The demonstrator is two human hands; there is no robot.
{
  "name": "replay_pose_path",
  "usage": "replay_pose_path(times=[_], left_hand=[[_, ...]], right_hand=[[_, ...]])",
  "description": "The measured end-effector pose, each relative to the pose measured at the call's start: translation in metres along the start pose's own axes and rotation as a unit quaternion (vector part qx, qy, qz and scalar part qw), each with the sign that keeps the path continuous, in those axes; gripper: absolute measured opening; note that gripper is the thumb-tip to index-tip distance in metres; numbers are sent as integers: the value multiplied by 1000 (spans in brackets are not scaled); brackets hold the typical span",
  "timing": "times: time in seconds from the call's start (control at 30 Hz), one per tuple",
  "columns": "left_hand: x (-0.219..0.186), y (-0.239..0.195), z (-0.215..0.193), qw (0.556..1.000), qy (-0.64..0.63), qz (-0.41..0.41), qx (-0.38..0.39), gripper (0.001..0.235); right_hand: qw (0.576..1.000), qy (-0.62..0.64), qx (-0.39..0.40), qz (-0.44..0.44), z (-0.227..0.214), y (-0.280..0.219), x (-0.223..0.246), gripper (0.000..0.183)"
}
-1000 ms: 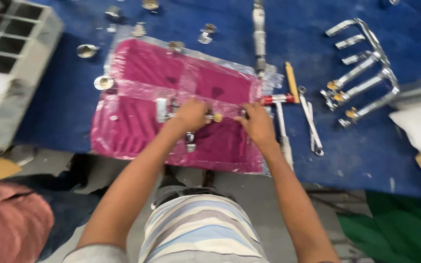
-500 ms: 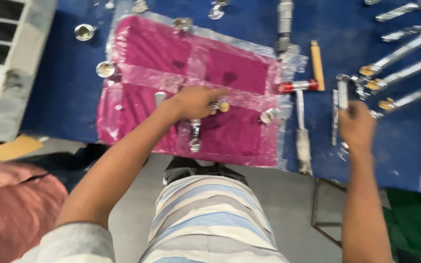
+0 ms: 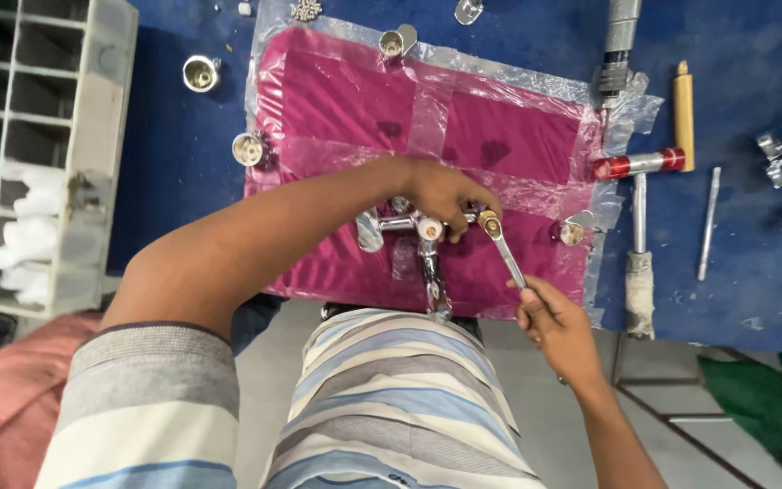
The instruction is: The person assembles a metal faucet by placing components together and hammering a small red tool against the assembly. They use a wrench to tighten specific parts of the faucet while it sits on a purple surface.
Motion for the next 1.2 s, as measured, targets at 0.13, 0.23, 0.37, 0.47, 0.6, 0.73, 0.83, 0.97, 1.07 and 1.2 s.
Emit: replay_pose_path(times=[0.13, 0.23, 0.37, 0.47, 0.6, 0.73, 0.83, 0.97, 1.07, 1.2], left_hand=[[12, 1, 3, 988, -156, 3, 16, 43], [14, -4, 15, 972, -234, 6, -28, 41], [6, -5, 13, 966, -100, 151, -183, 46], [8, -7, 20, 977, -168, -76, -110, 50], [-8, -6, 5, 989, -42, -86, -114, 38], [0, -9, 8, 986, 24, -95, -138, 38], [9, -6, 13, 983, 14, -46, -175, 44], [6, -7, 14, 983, 67, -126, -119, 45], [-4, 0, 0, 983, 52, -68, -163, 45], [4, -9, 9, 980, 34, -52, -187, 43]], right_hand=[[1000, 9, -8, 8, 8, 0, 3, 31], [999, -9, -41, 2, 12, 0, -1, 29], [996, -44, -78, -24, 19, 6, -1, 28], [995, -69, -73, -21, 22, 1, -8, 28], [992, -115, -39, 27, 17, 13, -14, 34], [987, -153, -43, -3, 19, 15, -30, 37], [985, -160, -59, 5, 21, 16, -38, 38], [987, -138, -73, 24, 28, 8, -30, 41], [989, -121, -89, -10, 32, 21, -25, 43], [985, -127, -113, -24, 31, 7, -40, 43]])
Point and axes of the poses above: each hand's wrist, its own y-axis towards the middle knuckle, its own z-axis out of the palm, x = y × z, the point moved 2 cm from there along y, towards the middle knuckle, and after that the axes turned 14 degrees about -x, right-handed, at the moved point
